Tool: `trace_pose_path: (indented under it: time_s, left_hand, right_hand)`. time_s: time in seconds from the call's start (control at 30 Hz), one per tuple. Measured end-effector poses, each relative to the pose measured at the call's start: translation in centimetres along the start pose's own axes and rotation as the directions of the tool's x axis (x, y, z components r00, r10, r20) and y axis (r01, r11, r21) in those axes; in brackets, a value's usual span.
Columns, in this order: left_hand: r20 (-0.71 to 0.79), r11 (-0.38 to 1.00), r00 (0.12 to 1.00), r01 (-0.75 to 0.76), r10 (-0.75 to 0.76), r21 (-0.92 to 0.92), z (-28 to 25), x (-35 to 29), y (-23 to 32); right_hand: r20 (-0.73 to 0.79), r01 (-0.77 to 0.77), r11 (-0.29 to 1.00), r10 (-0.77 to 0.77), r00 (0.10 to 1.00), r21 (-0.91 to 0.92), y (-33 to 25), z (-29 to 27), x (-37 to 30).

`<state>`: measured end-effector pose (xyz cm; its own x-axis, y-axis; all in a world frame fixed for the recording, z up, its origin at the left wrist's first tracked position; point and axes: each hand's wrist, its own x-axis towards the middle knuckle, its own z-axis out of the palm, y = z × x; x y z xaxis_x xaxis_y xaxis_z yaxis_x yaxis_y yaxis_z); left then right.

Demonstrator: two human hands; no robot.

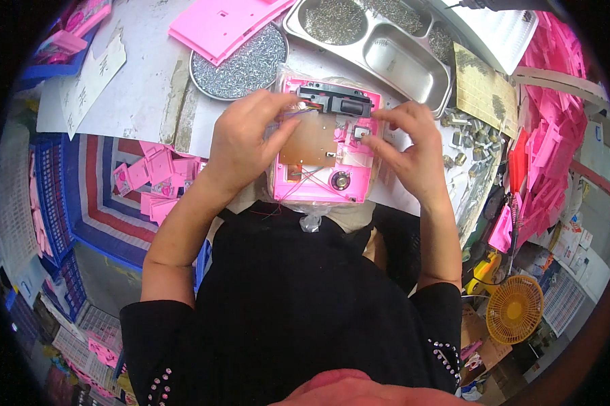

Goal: Assemble a pink toy machine by soldering internal wires, fitting components, and screwing the housing together.

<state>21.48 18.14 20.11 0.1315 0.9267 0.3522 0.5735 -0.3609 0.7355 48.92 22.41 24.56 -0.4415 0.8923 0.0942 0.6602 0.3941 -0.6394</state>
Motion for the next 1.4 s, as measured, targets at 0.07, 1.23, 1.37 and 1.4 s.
trace_pose_path:
  time_s: [0.07, 1.23, 1.37, 1.4]
  left_hand:
    - [-0.013, 0.995, 0.995, -0.097, 0.097, -0.017, -0.1, -0.2, 0.2]
    - [0.092, 0.976, 0.978, -0.177, 0.189, -0.125, 2.1, 2.3, 4.7]
    - [0.037, 0.992, 0.992, -0.122, 0.123, -0.044, 0.9, 2.7, 4.9]
    - [-0.005, 0.994, 0.994, -0.107, 0.107, -0.01, 0.0, 2.7, 4.9]
  right_hand:
    - [-0.046, 0.157, 0.983, -0.162, 0.986, -0.094, -1.0, 0.5, 0.6]
    - [-0.285, 0.361, 0.932, -0.347, 0.894, -0.002, 0.2, 2.8, 0.4]
    - [-0.308, 0.362, 0.932, -0.348, 0.885, -0.014, 0.6, 2.3, 0.2]
    - [-0.308, 0.367, 0.93, -0.353, 0.883, -0.015, 0.7, 2.3, 0.2]
